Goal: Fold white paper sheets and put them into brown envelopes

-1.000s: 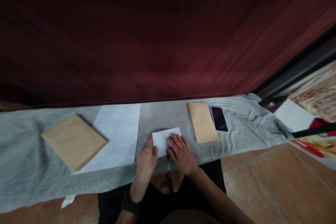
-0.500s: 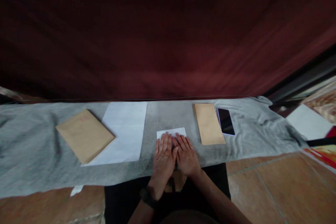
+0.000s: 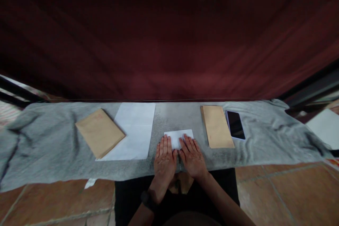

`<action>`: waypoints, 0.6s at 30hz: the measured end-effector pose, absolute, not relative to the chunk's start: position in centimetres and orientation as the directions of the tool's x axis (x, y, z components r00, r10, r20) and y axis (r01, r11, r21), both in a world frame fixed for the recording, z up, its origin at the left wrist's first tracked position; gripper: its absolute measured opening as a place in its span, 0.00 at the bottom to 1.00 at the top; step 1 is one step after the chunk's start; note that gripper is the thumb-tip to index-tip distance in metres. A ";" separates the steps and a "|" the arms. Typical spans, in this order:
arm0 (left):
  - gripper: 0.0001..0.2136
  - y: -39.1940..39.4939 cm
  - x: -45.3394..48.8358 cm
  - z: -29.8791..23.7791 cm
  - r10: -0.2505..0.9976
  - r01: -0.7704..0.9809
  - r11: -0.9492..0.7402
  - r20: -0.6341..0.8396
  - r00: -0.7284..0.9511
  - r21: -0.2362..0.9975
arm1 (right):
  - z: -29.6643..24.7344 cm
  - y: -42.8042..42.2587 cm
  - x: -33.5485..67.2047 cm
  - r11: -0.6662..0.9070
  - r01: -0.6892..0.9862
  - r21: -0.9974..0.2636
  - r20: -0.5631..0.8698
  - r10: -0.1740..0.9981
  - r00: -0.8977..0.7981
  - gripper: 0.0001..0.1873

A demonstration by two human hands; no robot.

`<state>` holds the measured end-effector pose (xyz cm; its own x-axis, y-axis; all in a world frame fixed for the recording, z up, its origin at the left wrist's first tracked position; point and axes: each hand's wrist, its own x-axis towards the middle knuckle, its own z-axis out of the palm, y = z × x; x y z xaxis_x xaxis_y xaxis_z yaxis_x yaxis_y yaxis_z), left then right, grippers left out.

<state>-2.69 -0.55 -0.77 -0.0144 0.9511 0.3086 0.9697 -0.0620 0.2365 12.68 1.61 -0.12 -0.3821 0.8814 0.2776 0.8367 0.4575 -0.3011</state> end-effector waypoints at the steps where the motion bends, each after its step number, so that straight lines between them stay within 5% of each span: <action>1: 0.32 -0.6 -2.7 -0.8 0.951 0.970 -0.062 0.310 -0.015 0.237 | 0.0 1.7 12.7 0.454 0.836 -0.308 0.272 0.884 -0.380 0.25; 9: 0.31 -0.5 -2.5 -0.4 0.961 0.976 -0.064 0.277 0.004 0.208 | 1.4 4.1 11.8 0.519 0.765 -0.381 0.227 0.855 -0.466 0.25; 18: 0.28 0.0 -3.5 -0.2 0.940 0.964 -0.239 0.278 0.199 0.117 | 0.5 4.2 11.2 0.532 0.787 -0.311 0.216 0.847 -0.487 0.26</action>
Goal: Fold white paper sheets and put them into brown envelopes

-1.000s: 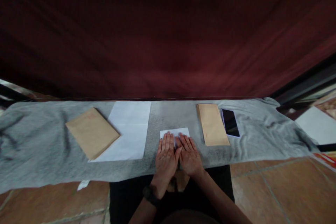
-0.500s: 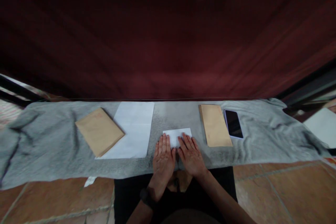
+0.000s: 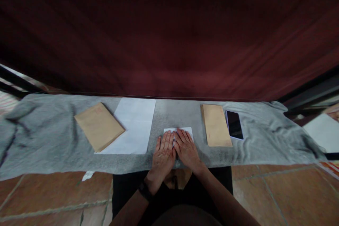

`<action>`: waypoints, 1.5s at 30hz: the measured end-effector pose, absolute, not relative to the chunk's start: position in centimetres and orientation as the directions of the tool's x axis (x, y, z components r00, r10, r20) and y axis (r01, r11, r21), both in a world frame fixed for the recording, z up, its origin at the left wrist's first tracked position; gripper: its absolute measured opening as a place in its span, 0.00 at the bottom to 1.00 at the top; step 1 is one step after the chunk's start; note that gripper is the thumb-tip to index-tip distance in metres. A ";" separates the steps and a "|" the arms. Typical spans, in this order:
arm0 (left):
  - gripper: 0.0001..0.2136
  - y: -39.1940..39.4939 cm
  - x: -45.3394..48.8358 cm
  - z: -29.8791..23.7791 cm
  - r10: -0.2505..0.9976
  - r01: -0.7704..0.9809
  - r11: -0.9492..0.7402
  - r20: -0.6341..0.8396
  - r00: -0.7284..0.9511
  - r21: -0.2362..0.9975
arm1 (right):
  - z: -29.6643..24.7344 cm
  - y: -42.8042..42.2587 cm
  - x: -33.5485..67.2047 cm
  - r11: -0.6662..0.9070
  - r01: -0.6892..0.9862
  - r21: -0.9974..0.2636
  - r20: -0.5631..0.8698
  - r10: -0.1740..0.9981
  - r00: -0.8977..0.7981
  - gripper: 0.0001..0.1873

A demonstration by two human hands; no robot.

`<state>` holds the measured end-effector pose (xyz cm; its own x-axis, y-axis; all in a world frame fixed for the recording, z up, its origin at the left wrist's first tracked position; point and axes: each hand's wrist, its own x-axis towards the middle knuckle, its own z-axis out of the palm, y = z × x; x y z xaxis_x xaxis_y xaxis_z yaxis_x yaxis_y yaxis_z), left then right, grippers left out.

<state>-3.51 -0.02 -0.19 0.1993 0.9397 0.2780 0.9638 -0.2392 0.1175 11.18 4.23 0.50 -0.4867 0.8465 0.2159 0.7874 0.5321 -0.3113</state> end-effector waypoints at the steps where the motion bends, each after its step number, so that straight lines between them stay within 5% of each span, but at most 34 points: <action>1: 0.28 0.1 -3.6 -0.2 0.933 0.956 -0.268 0.278 0.227 0.118 | 0.5 4.2 11.1 0.529 0.791 -0.309 0.219 0.849 -0.481 0.26; 21: 0.27 0.1 -4.1 0.8 0.933 0.935 -0.310 0.244 0.264 0.173 | -0.9 4.6 12.5 0.461 0.843 -0.276 0.261 0.880 -0.396 0.30; 38: 0.32 -0.9 -3.1 -0.9 0.928 0.964 -0.140 0.369 0.049 0.225 | -0.6 4.0 13.8 0.371 0.909 -0.192 0.249 0.914 -0.320 0.32; 45: 0.32 -1.5 -0.8 -1.1 0.925 0.958 -0.217 0.353 0.141 0.185 | -0.4 4.1 13.7 0.369 0.908 -0.196 0.232 0.917 -0.323 0.31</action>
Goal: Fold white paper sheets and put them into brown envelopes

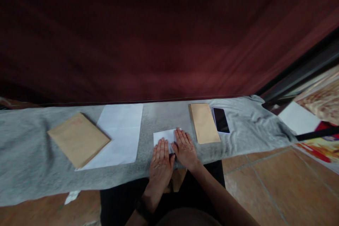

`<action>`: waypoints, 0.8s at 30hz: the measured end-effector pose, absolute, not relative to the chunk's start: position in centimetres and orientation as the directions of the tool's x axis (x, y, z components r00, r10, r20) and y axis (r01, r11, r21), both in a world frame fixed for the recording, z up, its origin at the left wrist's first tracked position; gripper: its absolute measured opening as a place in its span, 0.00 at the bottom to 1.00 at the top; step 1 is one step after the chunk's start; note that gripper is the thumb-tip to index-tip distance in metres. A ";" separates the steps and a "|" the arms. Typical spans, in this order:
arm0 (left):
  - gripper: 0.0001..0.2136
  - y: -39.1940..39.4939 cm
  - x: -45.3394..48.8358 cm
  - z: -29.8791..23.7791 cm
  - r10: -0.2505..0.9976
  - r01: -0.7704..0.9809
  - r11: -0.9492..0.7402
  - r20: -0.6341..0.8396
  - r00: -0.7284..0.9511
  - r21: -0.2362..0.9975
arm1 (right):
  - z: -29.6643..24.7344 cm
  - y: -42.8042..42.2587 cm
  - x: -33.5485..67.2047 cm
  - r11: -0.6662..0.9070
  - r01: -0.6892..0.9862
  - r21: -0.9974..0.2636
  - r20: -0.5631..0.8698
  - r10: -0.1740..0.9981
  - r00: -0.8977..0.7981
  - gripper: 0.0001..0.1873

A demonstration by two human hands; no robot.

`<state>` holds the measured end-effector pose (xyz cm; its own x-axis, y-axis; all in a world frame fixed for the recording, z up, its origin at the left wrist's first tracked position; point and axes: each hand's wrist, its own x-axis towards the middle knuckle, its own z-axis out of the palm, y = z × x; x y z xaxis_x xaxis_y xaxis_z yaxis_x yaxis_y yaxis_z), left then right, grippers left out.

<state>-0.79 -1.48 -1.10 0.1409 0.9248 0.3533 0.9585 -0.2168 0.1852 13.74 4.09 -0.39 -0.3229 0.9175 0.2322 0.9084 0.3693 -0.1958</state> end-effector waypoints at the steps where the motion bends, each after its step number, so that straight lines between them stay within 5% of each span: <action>1: 0.32 -1.5 -0.7 -1.3 0.923 0.960 -0.217 0.357 0.144 0.175 | -0.3 4.1 13.8 0.370 0.908 -0.196 0.232 0.917 -0.324 0.31; 13: 0.35 -2.7 -1.7 -0.6 0.931 0.971 -0.205 0.330 0.154 0.125 | -0.1 0.8 15.9 0.540 0.831 -0.132 0.286 0.824 -0.490 0.28; 24: 0.36 -4.2 -3.0 -0.5 0.938 0.983 -0.135 0.337 0.086 0.125 | -0.5 0.7 14.4 0.505 0.845 -0.175 0.350 0.834 -0.426 0.31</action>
<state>-2.96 -4.16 -0.51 0.0860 0.9375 0.3372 0.9830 -0.1350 0.1245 14.36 0.75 -0.49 -0.4261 0.8341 0.3502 0.8451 0.5052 -0.1749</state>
